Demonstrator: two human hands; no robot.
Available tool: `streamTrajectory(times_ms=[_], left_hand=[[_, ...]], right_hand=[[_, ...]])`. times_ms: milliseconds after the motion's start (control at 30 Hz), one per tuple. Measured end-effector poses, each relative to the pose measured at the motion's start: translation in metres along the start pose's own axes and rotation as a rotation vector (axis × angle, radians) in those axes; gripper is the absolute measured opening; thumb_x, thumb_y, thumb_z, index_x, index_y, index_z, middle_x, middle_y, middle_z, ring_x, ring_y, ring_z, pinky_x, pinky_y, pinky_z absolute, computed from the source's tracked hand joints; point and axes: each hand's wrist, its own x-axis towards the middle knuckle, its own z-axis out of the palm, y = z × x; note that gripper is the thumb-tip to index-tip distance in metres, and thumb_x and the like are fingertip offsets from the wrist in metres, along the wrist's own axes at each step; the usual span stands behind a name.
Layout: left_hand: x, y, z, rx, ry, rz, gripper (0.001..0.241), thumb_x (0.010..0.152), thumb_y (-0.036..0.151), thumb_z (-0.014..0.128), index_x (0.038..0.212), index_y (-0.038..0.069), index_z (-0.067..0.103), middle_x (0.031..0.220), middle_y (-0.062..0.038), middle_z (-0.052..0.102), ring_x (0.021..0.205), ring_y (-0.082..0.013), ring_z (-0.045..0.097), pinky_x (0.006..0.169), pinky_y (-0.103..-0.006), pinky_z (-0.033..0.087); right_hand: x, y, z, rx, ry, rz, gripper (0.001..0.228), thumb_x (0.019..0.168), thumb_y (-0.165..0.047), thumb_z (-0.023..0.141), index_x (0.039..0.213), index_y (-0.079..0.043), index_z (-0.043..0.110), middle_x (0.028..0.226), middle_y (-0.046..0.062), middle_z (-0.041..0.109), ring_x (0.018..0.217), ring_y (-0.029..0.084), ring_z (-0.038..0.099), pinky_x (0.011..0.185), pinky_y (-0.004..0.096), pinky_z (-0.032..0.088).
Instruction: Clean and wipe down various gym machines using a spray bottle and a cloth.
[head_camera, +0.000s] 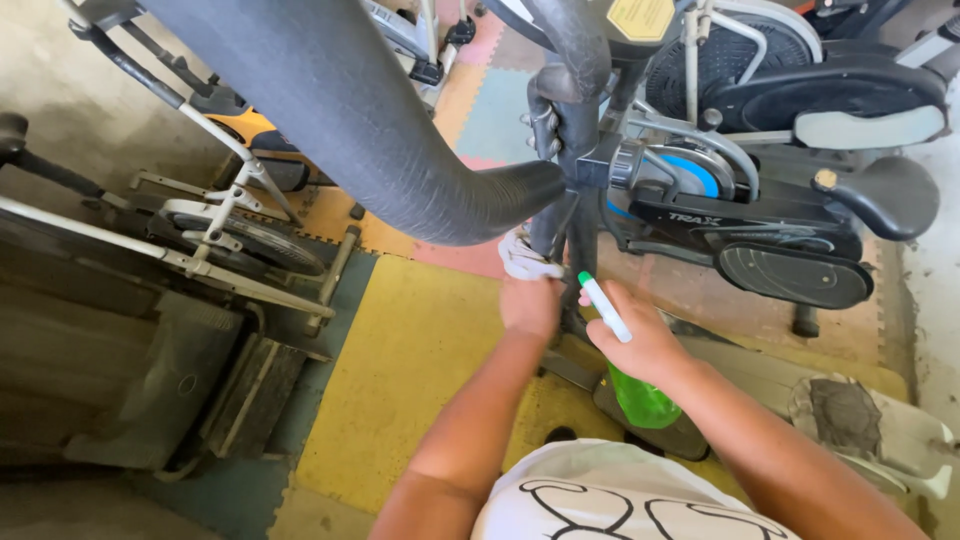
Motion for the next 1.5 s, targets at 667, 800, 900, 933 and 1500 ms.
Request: streamTrajectory(times_ms=[667,800,900,933,1500], left_hand=[[-0.027,-0.010,-0.051,-0.178,-0.084,-0.027,0.054,0.092,0.027,0.066,0.140,0.002,0.058,0.126,-0.028,0.064,0.084,-0.0457,0.066,0.068,-0.0528,0.053],[-0.024,-0.034,-0.060,-0.876,0.029,-0.094,0.027,0.092,0.010,0.065,0.117,0.001,0.066,0.108,-0.016,0.074,0.091,-0.0239,0.070,0.081,-0.0392,0.059],[-0.021,-0.062,-0.048,-0.832,-0.045,-0.233,0.033,0.081,0.000,0.065,0.114,-0.002,0.070,0.104,-0.012,0.075,0.089,-0.0186,0.068,0.079,-0.0350,0.056],[-0.020,-0.071,-0.041,-0.942,-0.131,-0.300,0.035,0.081,-0.001,0.063,0.115,-0.003,0.069,0.106,-0.012,0.074,0.092,-0.0198,0.068,0.081,-0.0348,0.055],[-0.005,-0.018,-0.091,-1.525,-0.581,-0.426,0.039,0.081,-0.002,0.062,0.120,-0.005,0.066,0.109,-0.012,0.072,0.097,-0.0235,0.069,0.090,-0.0359,0.056]], right_hand=[[-0.005,-0.016,0.008,0.012,-0.150,0.110,0.043,0.083,-0.016,0.062,0.126,-0.014,0.060,0.108,0.014,0.072,0.100,0.034,0.070,0.089,0.043,0.054],[-0.001,-0.028,0.008,0.039,-0.204,0.159,0.049,0.083,-0.017,0.062,0.132,-0.016,0.058,0.108,0.014,0.070,0.100,0.033,0.069,0.088,0.043,0.054],[-0.001,-0.033,0.007,0.090,-0.205,0.080,0.048,0.084,-0.016,0.062,0.131,-0.014,0.058,0.112,0.014,0.070,0.102,0.033,0.068,0.086,0.043,0.053],[0.000,-0.035,0.007,0.121,-0.201,0.037,0.044,0.084,-0.015,0.062,0.127,-0.013,0.059,0.111,0.013,0.071,0.102,0.032,0.069,0.087,0.041,0.053],[-0.004,-0.054,-0.013,0.132,-0.098,-0.075,0.029,0.083,-0.010,0.062,0.112,-0.010,0.063,0.096,0.010,0.070,0.087,0.027,0.070,0.082,0.038,0.055]])
